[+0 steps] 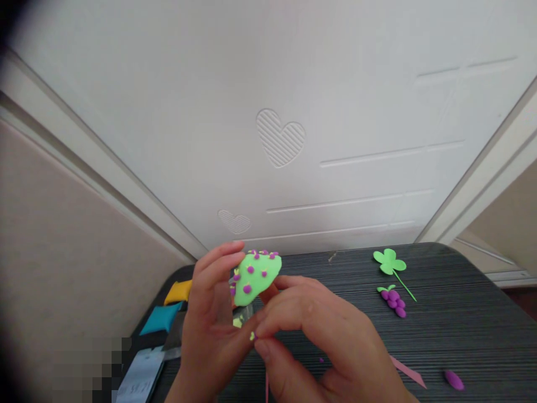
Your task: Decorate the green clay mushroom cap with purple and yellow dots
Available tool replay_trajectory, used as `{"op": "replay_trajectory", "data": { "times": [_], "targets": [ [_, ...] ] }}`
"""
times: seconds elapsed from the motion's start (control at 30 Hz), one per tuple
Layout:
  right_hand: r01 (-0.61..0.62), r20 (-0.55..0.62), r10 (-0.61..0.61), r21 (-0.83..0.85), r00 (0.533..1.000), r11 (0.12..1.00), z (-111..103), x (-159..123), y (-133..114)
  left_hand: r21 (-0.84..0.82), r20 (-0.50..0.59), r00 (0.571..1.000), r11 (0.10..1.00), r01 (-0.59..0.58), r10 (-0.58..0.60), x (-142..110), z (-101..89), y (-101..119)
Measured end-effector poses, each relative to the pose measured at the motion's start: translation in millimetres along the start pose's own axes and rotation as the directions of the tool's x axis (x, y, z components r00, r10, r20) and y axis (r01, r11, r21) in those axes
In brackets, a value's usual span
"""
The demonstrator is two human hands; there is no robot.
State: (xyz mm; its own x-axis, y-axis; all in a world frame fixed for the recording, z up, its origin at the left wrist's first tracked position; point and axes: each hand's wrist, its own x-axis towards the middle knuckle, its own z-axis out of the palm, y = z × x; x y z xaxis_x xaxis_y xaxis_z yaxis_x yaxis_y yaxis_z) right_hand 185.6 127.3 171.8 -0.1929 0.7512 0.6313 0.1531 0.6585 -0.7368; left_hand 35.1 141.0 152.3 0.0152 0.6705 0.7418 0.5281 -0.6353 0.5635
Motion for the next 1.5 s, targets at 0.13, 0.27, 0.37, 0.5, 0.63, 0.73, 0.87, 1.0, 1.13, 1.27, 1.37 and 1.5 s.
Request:
{"op": "replay_trajectory", "data": {
  "times": [0.13, 0.27, 0.37, 0.5, 0.63, 0.73, 0.87, 1.0, 1.13, 1.27, 1.37, 1.5],
  "targets": [
    [-0.006, 0.027, 0.005, 0.027, 1.000, 1.000, -3, 3, -5, -0.004, -0.011, 1.000, 1.000, -0.006, 0.006, -1, -1.4, 3],
    [-0.023, 0.106, 0.016, 0.063, 0.994, 0.998, -7, 7, -5, -0.033, 0.002, 1.000, 0.999, 0.006, -0.006, -2, -2.1, 4],
    [-0.108, 0.136, 0.089, 0.142, 0.987, 0.984, -11, 7, -3, -0.030, 0.007, 1.000, 0.999, -0.012, 0.012, -2, -3.5, 4],
    [-0.281, 0.119, 0.256, 0.309, 0.959, 0.909, -15, 5, 4, 0.009, 0.010, 0.998, 0.998, -0.062, 0.062, -1, -5.1, 3],
    [-0.341, 0.054, 0.347, 0.373, 0.936, 0.863, -16, 3, 6, 0.057, 0.024, 0.994, 0.993, -0.106, 0.105, -1, -4.9, 1],
    [-0.387, 0.023, 0.408, 0.367, 0.913, 0.846, -17, 4, 4, 0.085, 0.037, 0.989, 0.985, -0.149, 0.146, -2, -4.8, 2],
    [-0.405, 0.022, 0.425, 0.353, 0.905, 0.844, -18, 5, 1, 0.096, 0.030, 0.986, 0.981, -0.167, 0.164, -2, -5.9, 5],
    [-0.422, 0.008, 0.446, 0.337, 0.895, 0.842, -18, 5, -3, 0.080, 0.056, 0.988, 0.985, -0.150, 0.146, -1, -7.4, 7],
    [-0.444, -0.004, 0.477, 0.358, 0.879, 0.821, -17, 3, -6, 0.048, 0.045, 0.990, 0.989, -0.137, 0.135, -1, -6.8, 8],
    [-0.426, -0.044, 0.477, 0.385, 0.878, 0.819, -15, 1, -6, 0.069, 0.058, 0.987, 0.985, -0.156, 0.152, -1, -6.7, 10],
    [-0.420, -0.048, 0.471, 0.377, 0.881, 0.825, -14, 0, -6, 0.111, 0.052, 0.986, 0.981, -0.162, 0.157, -1, -7.4, 11],
    [-0.417, -0.045, 0.466, 0.375, 0.884, 0.828, -13, -1, -6, 0.182, 0.041, 0.983, 0.967, -0.181, 0.176, 0, -8.7, 14]
  ]
}}
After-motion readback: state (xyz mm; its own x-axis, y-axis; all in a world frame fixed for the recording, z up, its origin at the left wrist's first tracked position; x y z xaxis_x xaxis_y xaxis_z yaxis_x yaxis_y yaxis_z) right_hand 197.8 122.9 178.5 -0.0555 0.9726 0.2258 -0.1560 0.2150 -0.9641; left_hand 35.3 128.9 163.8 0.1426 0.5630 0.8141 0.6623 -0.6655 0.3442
